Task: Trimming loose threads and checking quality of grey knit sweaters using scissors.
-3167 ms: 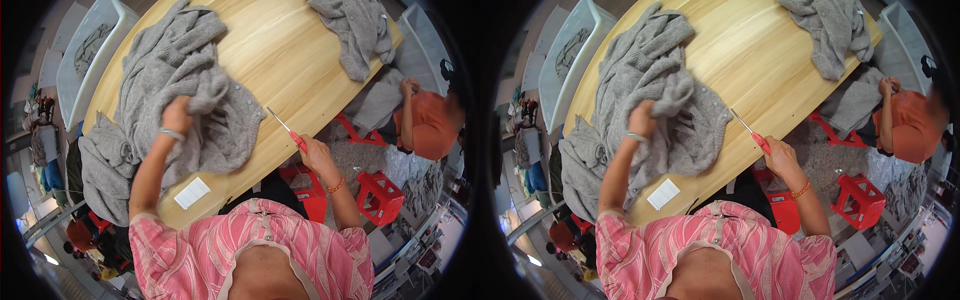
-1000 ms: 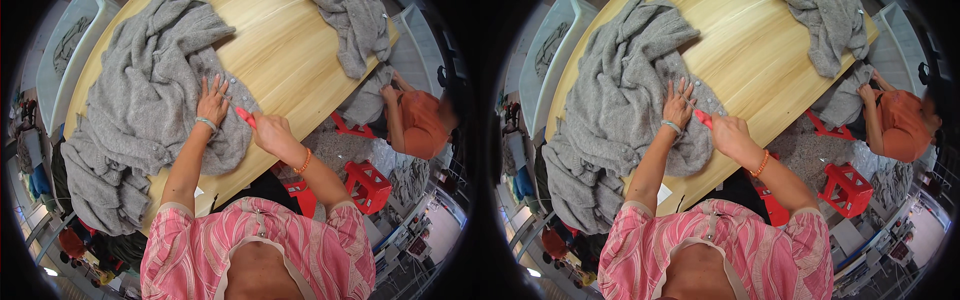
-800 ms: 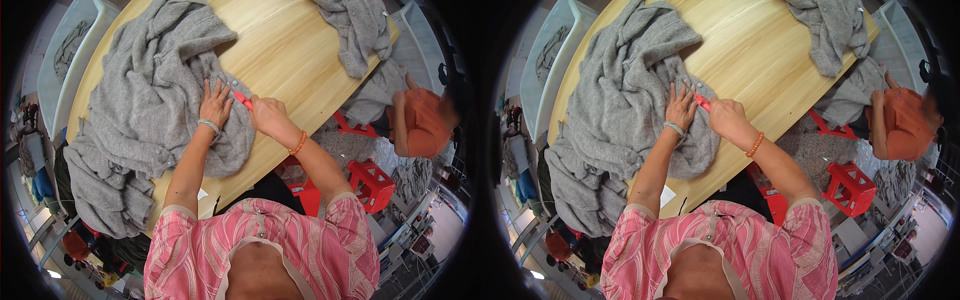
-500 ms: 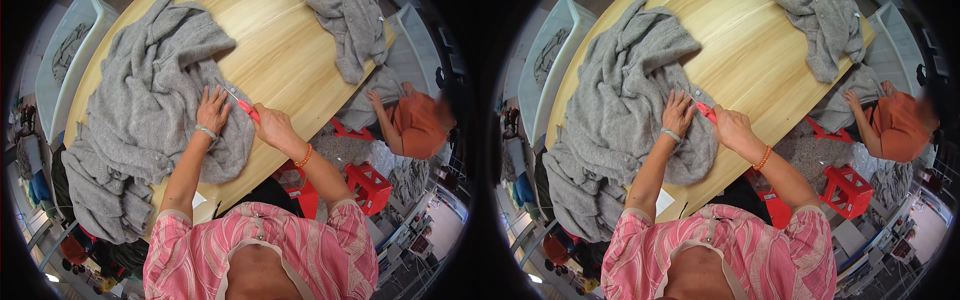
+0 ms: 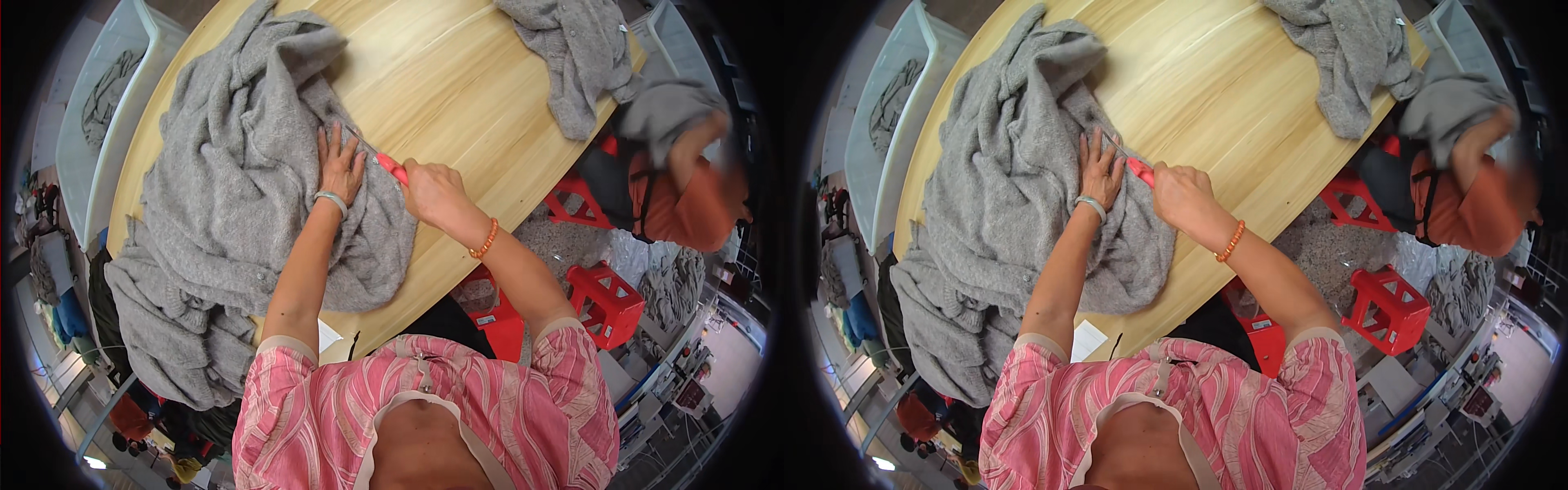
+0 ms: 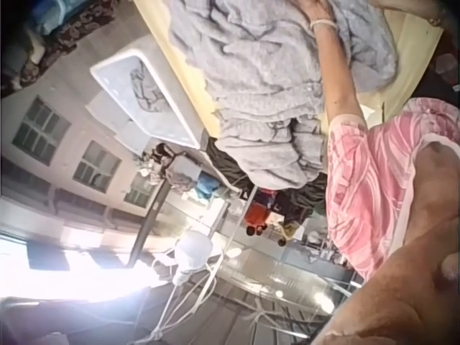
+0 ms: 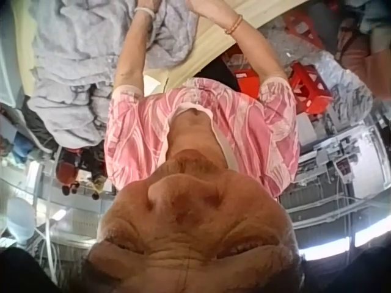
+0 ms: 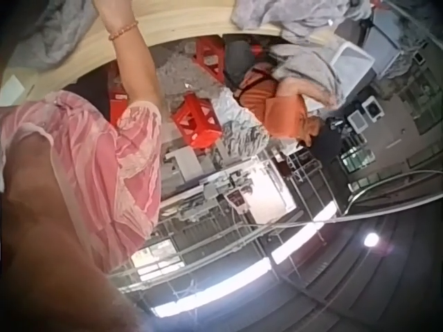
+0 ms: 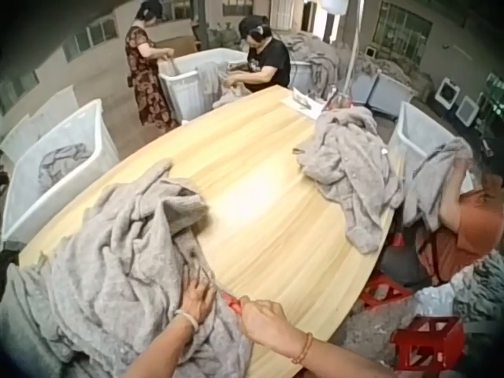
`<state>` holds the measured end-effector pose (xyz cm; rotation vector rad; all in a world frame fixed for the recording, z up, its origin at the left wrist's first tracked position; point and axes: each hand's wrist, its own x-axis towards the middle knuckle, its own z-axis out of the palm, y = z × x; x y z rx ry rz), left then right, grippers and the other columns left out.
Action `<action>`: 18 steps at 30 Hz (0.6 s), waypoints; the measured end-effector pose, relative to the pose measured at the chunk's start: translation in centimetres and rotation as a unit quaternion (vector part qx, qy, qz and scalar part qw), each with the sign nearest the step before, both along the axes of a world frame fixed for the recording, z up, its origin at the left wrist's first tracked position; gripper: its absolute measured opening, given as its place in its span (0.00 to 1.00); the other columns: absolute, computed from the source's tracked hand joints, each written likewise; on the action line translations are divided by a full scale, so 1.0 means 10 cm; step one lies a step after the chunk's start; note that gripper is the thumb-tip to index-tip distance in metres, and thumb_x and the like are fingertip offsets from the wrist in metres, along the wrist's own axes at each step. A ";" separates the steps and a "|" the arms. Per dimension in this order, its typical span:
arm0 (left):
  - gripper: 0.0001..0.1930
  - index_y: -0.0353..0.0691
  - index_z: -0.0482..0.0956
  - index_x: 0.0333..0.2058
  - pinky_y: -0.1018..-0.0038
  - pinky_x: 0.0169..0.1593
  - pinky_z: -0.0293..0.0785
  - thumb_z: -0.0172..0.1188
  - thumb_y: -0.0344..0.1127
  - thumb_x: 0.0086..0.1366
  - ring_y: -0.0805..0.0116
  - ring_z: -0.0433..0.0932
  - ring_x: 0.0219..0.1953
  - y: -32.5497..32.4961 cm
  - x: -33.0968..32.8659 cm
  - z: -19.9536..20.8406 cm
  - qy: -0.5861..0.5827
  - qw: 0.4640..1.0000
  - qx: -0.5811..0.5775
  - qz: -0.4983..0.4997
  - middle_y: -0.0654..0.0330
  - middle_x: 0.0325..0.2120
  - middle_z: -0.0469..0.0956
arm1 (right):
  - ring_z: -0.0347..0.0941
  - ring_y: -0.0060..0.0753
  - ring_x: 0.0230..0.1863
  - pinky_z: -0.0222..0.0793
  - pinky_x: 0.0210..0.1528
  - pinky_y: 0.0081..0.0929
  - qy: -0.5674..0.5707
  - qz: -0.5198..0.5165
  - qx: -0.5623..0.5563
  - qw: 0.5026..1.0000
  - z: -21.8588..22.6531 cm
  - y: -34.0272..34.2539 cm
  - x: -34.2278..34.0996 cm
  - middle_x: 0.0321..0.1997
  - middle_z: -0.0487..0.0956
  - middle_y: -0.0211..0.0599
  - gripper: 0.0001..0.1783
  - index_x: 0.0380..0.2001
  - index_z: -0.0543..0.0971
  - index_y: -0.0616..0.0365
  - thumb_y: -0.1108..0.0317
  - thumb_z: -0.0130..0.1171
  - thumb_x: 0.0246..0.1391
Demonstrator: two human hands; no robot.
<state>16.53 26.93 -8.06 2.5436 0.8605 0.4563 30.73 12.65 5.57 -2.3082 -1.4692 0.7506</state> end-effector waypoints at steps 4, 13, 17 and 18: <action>0.22 0.49 0.73 0.55 0.55 0.67 0.48 0.58 0.36 0.61 0.36 0.45 0.67 0.01 0.05 -0.05 -0.015 0.999 -0.035 0.012 0.44 0.66 0.48 | 0.77 0.55 0.31 0.72 0.34 0.45 -0.002 0.015 -0.016 1.000 -0.07 0.19 0.08 0.25 0.78 0.53 0.10 0.30 0.74 0.62 0.64 0.56 0.52; 0.21 0.52 0.73 0.55 0.56 0.68 0.44 0.57 0.37 0.62 0.36 0.42 0.68 0.09 -0.12 0.00 -0.032 0.997 -0.063 0.012 0.39 0.66 0.43 | 0.76 0.56 0.35 0.71 0.38 0.46 0.043 0.057 -0.094 0.993 0.19 -0.03 0.02 0.28 0.78 0.53 0.12 0.31 0.75 0.60 0.62 0.56 0.52; 0.21 0.53 0.73 0.55 0.56 0.68 0.44 0.57 0.37 0.62 0.37 0.43 0.67 0.05 -0.08 -0.02 -0.044 0.997 -0.064 0.007 0.40 0.66 0.44 | 0.76 0.57 0.35 0.71 0.39 0.47 0.020 0.036 -0.093 0.995 0.14 0.20 0.10 0.28 0.78 0.53 0.13 0.31 0.75 0.61 0.60 0.56 0.53; 0.21 0.53 0.73 0.55 0.56 0.68 0.44 0.57 0.37 0.62 0.37 0.44 0.67 0.04 -0.09 -0.02 -0.023 0.999 -0.041 0.013 0.40 0.66 0.44 | 0.75 0.58 0.35 0.70 0.39 0.47 0.009 0.040 -0.100 0.994 0.13 0.20 0.08 0.28 0.78 0.53 0.14 0.31 0.75 0.61 0.59 0.56 0.53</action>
